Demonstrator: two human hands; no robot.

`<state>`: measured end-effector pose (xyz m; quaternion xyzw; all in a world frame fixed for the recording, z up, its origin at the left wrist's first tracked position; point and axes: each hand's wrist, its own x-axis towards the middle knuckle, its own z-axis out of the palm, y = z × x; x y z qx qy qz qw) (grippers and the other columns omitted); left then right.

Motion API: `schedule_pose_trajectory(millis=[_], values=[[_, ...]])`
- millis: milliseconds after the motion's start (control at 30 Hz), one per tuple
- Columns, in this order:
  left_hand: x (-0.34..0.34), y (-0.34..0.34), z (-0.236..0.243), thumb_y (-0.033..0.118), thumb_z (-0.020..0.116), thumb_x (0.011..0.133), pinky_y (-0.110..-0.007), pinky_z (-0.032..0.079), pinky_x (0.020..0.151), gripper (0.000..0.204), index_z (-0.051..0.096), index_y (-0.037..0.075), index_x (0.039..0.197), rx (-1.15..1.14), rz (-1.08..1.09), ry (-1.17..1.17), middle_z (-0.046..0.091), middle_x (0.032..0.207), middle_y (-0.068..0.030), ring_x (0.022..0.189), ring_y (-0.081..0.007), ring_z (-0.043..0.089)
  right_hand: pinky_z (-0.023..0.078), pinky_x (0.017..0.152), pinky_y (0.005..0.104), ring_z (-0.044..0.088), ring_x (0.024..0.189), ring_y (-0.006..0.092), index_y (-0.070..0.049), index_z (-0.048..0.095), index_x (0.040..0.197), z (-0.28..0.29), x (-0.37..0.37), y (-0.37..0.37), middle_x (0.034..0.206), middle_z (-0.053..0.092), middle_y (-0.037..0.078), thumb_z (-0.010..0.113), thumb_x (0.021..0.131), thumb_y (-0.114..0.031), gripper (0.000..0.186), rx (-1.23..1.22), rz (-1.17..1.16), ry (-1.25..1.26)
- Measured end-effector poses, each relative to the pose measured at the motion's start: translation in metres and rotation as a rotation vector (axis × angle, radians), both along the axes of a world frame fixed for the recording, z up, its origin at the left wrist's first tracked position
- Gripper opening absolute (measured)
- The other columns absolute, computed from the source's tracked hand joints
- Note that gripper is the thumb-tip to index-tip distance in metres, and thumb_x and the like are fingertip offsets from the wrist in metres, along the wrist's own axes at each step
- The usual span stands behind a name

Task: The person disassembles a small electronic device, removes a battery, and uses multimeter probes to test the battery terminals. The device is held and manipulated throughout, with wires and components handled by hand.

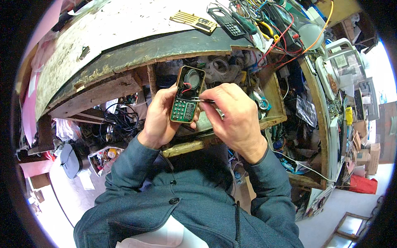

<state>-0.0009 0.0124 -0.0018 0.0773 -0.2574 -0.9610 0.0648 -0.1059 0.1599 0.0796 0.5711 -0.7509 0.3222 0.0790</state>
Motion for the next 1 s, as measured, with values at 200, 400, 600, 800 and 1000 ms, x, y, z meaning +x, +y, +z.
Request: schedule_pose_trajectory(millis=[200,400,600,800,1000], values=[[0.002,0.000,0.003,0.032,0.039,0.104,-0.036,0.059,0.062,0.038,0.059,0.006,0.123,-0.054,0.020,0.040,0.067,0.105,-0.0083,0.083,-0.0205,0.069,0.053,0.070,0.0379,0.064,0.079,0.0275,-0.006,0.068,0.092,0.000,0.009,-0.011,0.086,0.065,0.008,0.076,0.076,-0.004,0.018,0.020,-0.001,0.138],[0.002,0.003,0.003,0.033,0.041,0.104,-0.033,0.057,0.061,0.036,0.057,0.008,0.124,-0.105,0.052,-0.005,0.066,0.105,-0.0041,0.086,-0.0154,0.066,0.052,0.067,0.0380,0.062,0.076,0.0276,-0.006,0.067,0.089,-0.001,0.010,-0.016,0.083,0.063,0.007,0.075,0.075,-0.004,0.017,0.038,0.012,0.168],[0.001,0.004,0.009,0.035,0.040,0.104,-0.029,0.051,0.055,0.034,0.056,0.009,0.120,-0.109,0.026,-0.029,0.064,0.095,-0.0041,0.074,-0.0153,0.064,0.052,0.064,0.0379,0.062,0.075,0.0279,-0.006,0.066,0.089,-0.009,0.009,-0.013,0.080,0.061,0.008,0.074,0.076,-0.004,0.015,0.015,0.004,0.097],[0.002,0.003,0.006,0.035,0.040,0.105,-0.031,0.052,0.054,0.034,0.057,0.009,0.118,-0.048,-0.011,-0.045,0.064,0.091,-0.0055,0.072,-0.0173,0.064,0.051,0.064,0.0388,0.062,0.074,0.0293,-0.006,0.066,0.089,-0.009,0.012,-0.014,0.079,0.060,0.009,0.074,0.078,-0.003,0.014,0.023,-0.025,0.085],[0.002,0.002,0.006,0.036,0.041,0.105,-0.031,0.052,0.054,0.034,0.057,0.009,0.117,-0.034,-0.012,-0.056,0.064,0.093,-0.0056,0.072,-0.0179,0.065,0.051,0.064,0.0401,0.062,0.074,0.0306,-0.005,0.066,0.088,-0.011,0.014,-0.016,0.079,0.060,0.010,0.073,0.079,-0.004,0.011,0.024,-0.046,-0.002]])
